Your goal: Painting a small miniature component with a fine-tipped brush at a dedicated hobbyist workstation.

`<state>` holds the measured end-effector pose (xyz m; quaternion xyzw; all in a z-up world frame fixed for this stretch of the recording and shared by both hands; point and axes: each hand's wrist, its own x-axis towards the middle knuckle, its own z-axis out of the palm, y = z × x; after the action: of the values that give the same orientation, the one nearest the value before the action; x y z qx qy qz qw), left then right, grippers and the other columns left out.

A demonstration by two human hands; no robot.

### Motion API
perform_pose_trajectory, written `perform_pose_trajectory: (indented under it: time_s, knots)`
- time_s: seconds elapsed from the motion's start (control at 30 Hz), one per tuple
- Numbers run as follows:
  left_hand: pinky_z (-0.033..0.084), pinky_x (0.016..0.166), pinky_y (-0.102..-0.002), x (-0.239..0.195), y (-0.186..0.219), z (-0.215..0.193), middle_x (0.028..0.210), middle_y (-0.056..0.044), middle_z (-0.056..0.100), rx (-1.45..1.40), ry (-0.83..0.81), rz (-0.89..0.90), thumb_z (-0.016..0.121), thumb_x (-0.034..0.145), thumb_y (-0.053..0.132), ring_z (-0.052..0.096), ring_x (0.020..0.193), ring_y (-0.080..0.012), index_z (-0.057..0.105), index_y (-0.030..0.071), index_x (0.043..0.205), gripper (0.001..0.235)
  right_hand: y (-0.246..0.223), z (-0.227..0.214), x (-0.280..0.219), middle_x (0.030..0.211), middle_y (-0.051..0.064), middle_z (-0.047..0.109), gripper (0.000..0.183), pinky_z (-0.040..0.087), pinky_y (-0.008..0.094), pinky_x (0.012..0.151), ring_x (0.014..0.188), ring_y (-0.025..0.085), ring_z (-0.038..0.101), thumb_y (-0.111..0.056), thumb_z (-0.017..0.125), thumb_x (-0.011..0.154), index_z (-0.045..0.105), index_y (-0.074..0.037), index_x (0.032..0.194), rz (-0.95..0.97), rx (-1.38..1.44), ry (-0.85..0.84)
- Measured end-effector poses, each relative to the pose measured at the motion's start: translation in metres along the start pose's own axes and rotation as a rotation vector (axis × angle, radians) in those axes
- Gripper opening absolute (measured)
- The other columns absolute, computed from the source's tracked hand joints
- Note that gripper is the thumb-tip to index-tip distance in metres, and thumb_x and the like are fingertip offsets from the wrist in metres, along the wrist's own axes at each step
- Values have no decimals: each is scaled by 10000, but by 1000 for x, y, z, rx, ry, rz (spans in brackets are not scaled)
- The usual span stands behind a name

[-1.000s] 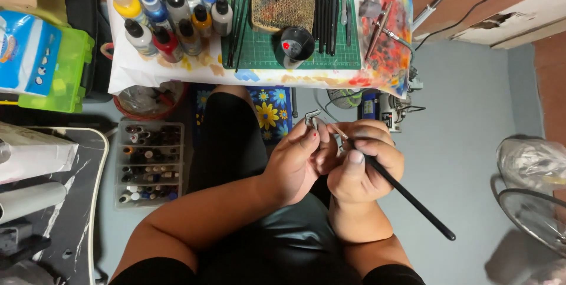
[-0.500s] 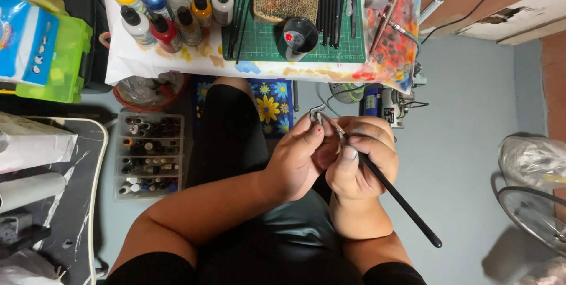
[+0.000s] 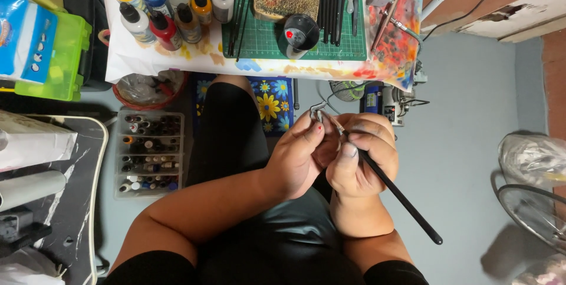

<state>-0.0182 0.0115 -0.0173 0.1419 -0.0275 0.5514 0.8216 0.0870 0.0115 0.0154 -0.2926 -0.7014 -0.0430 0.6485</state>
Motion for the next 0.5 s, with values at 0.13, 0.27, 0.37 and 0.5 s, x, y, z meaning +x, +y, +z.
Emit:
perform_pose_trajectory:
  time_s: [0.13, 0.27, 0.37, 0.5]
  knots:
    - [521, 630, -311, 0, 1, 2, 705, -121, 488, 6, -3, -1, 435, 1083, 116, 549, 721, -181, 498, -2, 979, 169, 2, 0, 1, 652, 203, 593, 246, 590, 484, 602, 616, 361, 609, -86, 673, 984, 572, 66, 818, -16, 10, 6]
    - [518, 618, -305, 1, 3, 5, 710, -115, 497, 10, -10, -4, 429, 1085, 118, 558, 723, -180, 501, 1, 976, 175, 0, 0, 3, 650, 197, 593, 257, 584, 474, 600, 615, 364, 614, -92, 668, 992, 568, 56, 807, -17, -12, -5]
    - [472, 588, -272, 2, 5, 7, 681, -95, 461, 31, -10, -1, 424, 1083, 121, 517, 683, -160, 500, 4, 967, 182, 1, 0, 3, 658, 206, 593, 247, 594, 489, 593, 618, 364, 607, -92, 666, 996, 571, 62, 828, -18, -1, -12]
    - [456, 581, -255, 3, 5, 7, 678, -84, 457, 36, -14, -1, 421, 1084, 124, 505, 678, -147, 498, 6, 964, 186, 1, 0, 2, 660, 203, 593, 248, 595, 483, 594, 620, 358, 606, -92, 668, 996, 571, 61, 827, -19, -1, -4]
